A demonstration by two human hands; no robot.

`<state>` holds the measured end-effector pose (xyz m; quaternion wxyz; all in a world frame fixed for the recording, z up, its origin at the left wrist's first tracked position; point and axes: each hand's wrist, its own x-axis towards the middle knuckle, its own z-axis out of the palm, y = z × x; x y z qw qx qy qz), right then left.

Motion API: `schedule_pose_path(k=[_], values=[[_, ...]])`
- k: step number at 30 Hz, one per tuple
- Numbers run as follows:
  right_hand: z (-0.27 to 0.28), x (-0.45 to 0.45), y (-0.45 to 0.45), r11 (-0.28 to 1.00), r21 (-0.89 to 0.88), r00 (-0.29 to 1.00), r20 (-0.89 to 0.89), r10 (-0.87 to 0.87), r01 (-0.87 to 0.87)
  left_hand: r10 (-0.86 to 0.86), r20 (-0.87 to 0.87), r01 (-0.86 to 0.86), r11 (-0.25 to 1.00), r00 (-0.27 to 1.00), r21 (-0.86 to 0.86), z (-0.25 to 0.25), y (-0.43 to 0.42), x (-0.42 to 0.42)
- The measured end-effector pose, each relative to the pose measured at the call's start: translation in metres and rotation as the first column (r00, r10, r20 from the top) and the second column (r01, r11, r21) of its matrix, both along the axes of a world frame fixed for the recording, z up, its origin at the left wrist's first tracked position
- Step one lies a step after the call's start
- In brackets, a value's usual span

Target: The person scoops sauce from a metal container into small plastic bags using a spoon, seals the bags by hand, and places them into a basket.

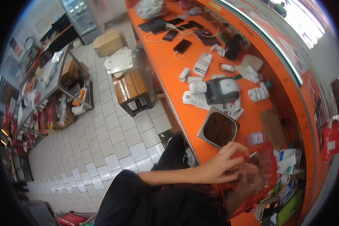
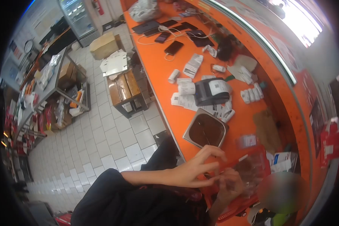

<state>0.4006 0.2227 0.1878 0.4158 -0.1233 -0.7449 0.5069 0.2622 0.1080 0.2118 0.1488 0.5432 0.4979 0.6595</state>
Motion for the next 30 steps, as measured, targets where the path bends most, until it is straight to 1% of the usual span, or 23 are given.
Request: schedule_pose_path(k=[2, 3, 5, 6, 8, 9, 11, 12, 14, 15, 17, 19, 21, 22, 23, 24, 25, 26, 27, 28, 29, 30], values=[[-0.002, 0.012, 0.007, 0.990, -0.137, 1.000, 0.003, 0.022, -0.021, 0.031, -0.096, -0.035, 0.999, 0.995, -0.034, 0.000, 0.006, 0.002], [-0.002, 0.017, 0.009, 0.990, -0.143, 1.000, 0.007, 0.011, -0.010, 0.020, -0.092, -0.023, 0.999, 0.996, -0.040, -0.001, 0.009, 0.004], [-0.003, 0.021, 0.013, 0.992, -0.124, 0.997, -0.074, -0.027, 0.018, 0.026, -0.099, -0.030, 0.999, 0.995, -0.036, -0.002, 0.015, 0.007], [-0.004, 0.022, 0.014, 0.992, -0.122, 0.997, -0.071, -0.031, 0.023, 0.022, -0.096, -0.025, 0.999, 0.995, -0.035, -0.002, 0.016, 0.007], [-0.005, 0.024, 0.012, 0.992, -0.090, 0.992, -0.083, -0.096, 0.088, 0.098, -0.182, -0.106, 0.994, 0.978, -0.037, 0.000, 0.015, 0.007], [-0.003, 0.023, 0.008, 0.991, -0.086, 0.991, -0.080, -0.111, 0.104, 0.084, -0.178, -0.091, 0.995, 0.980, -0.034, 0.001, 0.012, 0.006], [0.004, 0.017, -0.003, 0.986, -0.073, 0.986, -0.069, -0.155, 0.150, 0.122, -0.132, -0.128, 0.991, 0.984, -0.031, 0.001, 0.005, 0.004], [0.008, 0.014, -0.008, 0.983, -0.071, 0.983, -0.061, -0.171, 0.166, 0.106, -0.124, -0.111, 0.993, 0.987, -0.031, -0.002, 0.001, 0.002], [0.013, 0.004, -0.020, 0.983, 0.144, 0.991, 0.041, -0.124, 0.117, 0.138, -0.128, -0.140, 0.990, 0.982, -0.008, -0.008, -0.008, -0.004], [0.014, -0.001, -0.026, 0.978, 0.144, 0.986, 0.041, -0.161, 0.153, 0.101, -0.128, -0.103, 0.995, 0.987, -0.007, -0.007, -0.015, -0.008], [0.017, -0.009, -0.038, 0.998, -0.068, 0.993, 0.114, 0.001, 0.007, 0.107, -0.075, -0.114, 0.989, 0.991, -0.091, -0.003, -0.028, -0.018], [0.017, -0.017, -0.049, 0.997, -0.081, 0.989, 0.151, -0.007, 0.019, 0.105, -0.027, -0.108, 0.983, 0.994, -0.150, -0.008, -0.036, -0.021], [0.018, -0.023, -0.060, 0.958, -0.285, 0.992, 0.128, 0.020, 0.017, 0.086, -0.105, -0.103, 0.979, 0.991, -0.175, -0.005, -0.043, -0.028], [0.016, -0.025, -0.063, 0.958, -0.278, 0.993, 0.111, -0.035, 0.064, 0.094, -0.134, -0.120, 0.972, 0.987, -0.202, -0.004, -0.048, -0.031], [0.013, -0.025, -0.061, 0.970, -0.243, 0.995, 0.099, 0.023, 0.002, 0.103, -0.163, -0.138, 0.966, 0.981, -0.218, -0.003, -0.050, -0.034], [0.011, -0.022, -0.060, 0.975, -0.214, 0.992, 0.101, 0.078, -0.055, 0.049, -0.170, -0.085, 0.974, 0.984, -0.208, -0.005, -0.050, -0.038], [0.010, -0.017, -0.060, 0.975, -0.224, 0.994, 0.104, 0.021, 0.003, 0.057, -0.109, -0.085, 0.959, 0.992, -0.269, -0.009, -0.054, -0.039], [0.009, -0.013, -0.059, 0.971, -0.237, 0.992, 0.125, 0.013, 0.017, 0.075, -0.049, -0.087, 0.937, 0.996, -0.340, -0.013, -0.059, -0.039], [0.005, -0.010, -0.058, 0.969, -0.245, 0.989, 0.145, 0.014, 0.022, 0.030, -0.045, -0.044, 0.935, 0.999, -0.351, -0.019, -0.062, -0.040], [-0.004, -0.001, -0.061, 0.972, -0.234, 0.991, 0.132, -0.001, 0.032, 0.028, -0.003, -0.027, 0.926, 1.000, -0.377, -0.028, -0.058, -0.037], [-0.005, 0.003, -0.062, 0.967, -0.246, 0.988, 0.147, -0.037, 0.073, 0.066, 0.037, -0.046, 0.916, 0.997, -0.399, -0.034, -0.057, -0.036], [-0.006, 0.008, -0.061, 0.976, -0.176, 0.975, 0.203, -0.090, 0.127, 0.035, 0.006, -0.028, 0.888, 0.999, -0.458, -0.035, -0.053, -0.036]])
